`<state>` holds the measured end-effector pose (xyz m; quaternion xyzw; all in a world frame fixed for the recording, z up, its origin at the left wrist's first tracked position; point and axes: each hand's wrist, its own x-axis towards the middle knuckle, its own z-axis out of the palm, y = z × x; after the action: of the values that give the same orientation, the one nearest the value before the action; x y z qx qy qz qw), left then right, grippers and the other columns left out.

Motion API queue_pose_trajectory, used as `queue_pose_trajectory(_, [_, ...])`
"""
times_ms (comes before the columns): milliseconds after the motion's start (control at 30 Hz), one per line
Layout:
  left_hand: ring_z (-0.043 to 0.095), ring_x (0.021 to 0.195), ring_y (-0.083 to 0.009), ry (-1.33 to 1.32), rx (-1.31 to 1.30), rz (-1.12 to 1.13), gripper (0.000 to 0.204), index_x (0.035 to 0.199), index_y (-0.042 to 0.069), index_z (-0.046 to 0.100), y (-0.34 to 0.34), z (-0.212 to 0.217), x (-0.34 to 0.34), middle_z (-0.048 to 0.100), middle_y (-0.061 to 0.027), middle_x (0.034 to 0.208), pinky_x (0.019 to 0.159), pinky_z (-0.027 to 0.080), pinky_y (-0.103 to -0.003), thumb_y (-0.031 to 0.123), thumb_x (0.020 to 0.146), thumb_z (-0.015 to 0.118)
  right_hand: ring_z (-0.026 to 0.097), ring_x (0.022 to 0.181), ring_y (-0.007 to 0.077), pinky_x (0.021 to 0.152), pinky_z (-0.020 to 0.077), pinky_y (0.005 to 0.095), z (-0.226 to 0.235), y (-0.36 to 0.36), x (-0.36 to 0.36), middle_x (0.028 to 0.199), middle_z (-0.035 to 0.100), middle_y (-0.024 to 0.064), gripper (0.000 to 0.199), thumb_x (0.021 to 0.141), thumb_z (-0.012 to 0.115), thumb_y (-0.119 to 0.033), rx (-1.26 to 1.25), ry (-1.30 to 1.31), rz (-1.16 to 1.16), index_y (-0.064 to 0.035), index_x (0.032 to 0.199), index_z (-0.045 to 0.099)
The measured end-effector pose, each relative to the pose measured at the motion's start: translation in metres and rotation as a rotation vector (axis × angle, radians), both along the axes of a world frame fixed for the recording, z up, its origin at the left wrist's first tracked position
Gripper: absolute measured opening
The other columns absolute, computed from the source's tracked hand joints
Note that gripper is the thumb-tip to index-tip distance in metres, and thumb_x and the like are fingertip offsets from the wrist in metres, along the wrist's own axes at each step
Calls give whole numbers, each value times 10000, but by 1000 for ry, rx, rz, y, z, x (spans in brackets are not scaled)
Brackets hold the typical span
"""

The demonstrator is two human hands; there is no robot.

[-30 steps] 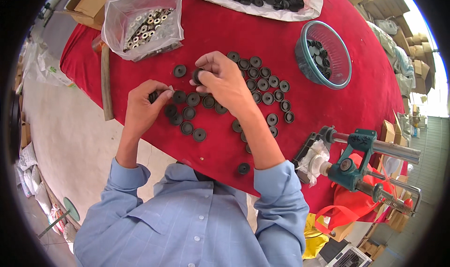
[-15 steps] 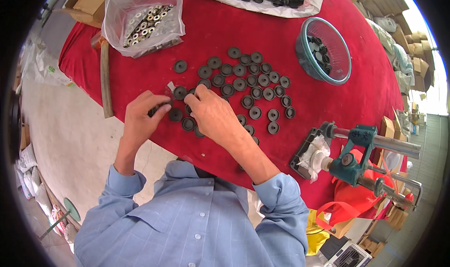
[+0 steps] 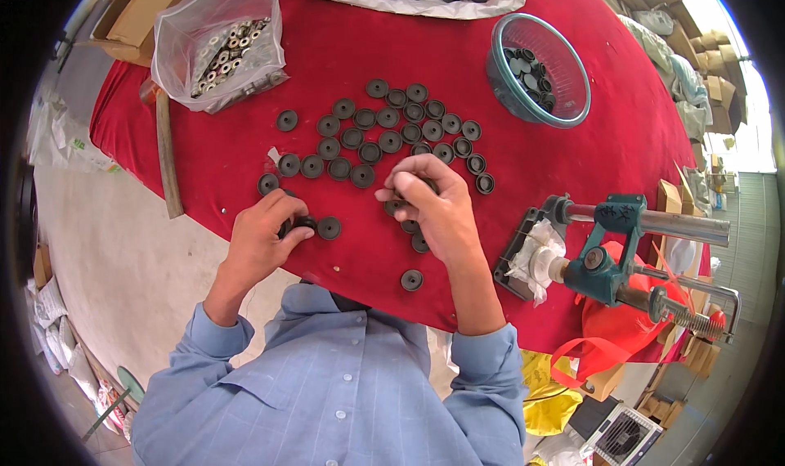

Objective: The person arranges black circular magnets on a red table and places metal washers on top of them. They then use a rubber mallet to tap the stacked components together to secure the assembly. The person handles the items by hand and uses a mallet for the final step.

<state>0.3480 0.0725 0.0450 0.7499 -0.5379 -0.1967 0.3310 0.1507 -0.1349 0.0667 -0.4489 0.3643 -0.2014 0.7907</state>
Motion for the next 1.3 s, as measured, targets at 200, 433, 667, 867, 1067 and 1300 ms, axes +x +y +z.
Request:
queue_pose_trajectory(200, [611,750,-96,413,-63,160,253,965,54,610,3,1,7,627,-5,903,637,466,-276,84,891,850,693,777,232,694,553,367,-14,7,47,897,700,99,274,861,864,-184,-967,387,175,-21,1056,765])
queue_pose_trajectory(433, [577,721,-34,721,-149,244,200,1108,60,626,-18,23,33,676,-6,984,625,438,-191,100,958,752,716,863,326,720,591,452,-35,33,68,1009,631,103,339,842,888,-208,-1330,524,173,-61,1095,716])
queue_pose_trajectory(667, [569,729,-46,533,-77,129,223,1176,8,769,-89,26,50,657,24,862,667,480,-241,78,985,678,732,859,180,771,565,350,-15,0,44,947,758,127,266,872,759,-41,-917,284,15,-32,1132,700])
queue_pose_trajectory(867, [714,822,-164,243,-53,-38,289,1190,-15,771,-118,2,49,774,-84,927,779,566,-331,132,943,758,724,911,310,819,576,426,-10,-31,32,1010,730,147,352,903,722,-51,-1159,455,240,-58,1255,746])
queue_pose_trajectory(1067, [749,986,-384,-106,138,-11,349,1141,17,776,-133,7,31,780,-190,1047,865,575,-494,224,864,821,730,993,403,832,603,514,-24,-22,50,1077,702,186,346,884,767,-99,-1287,582,376,-26,1219,719])
queue_pose_trajectory(1300, [717,926,-403,-79,38,-21,305,1041,28,667,-135,3,26,730,-161,964,793,545,-520,147,834,856,699,1019,408,852,573,508,-16,-20,49,1075,655,184,312,854,791,-67,-1152,550,380,-28,1102,605])
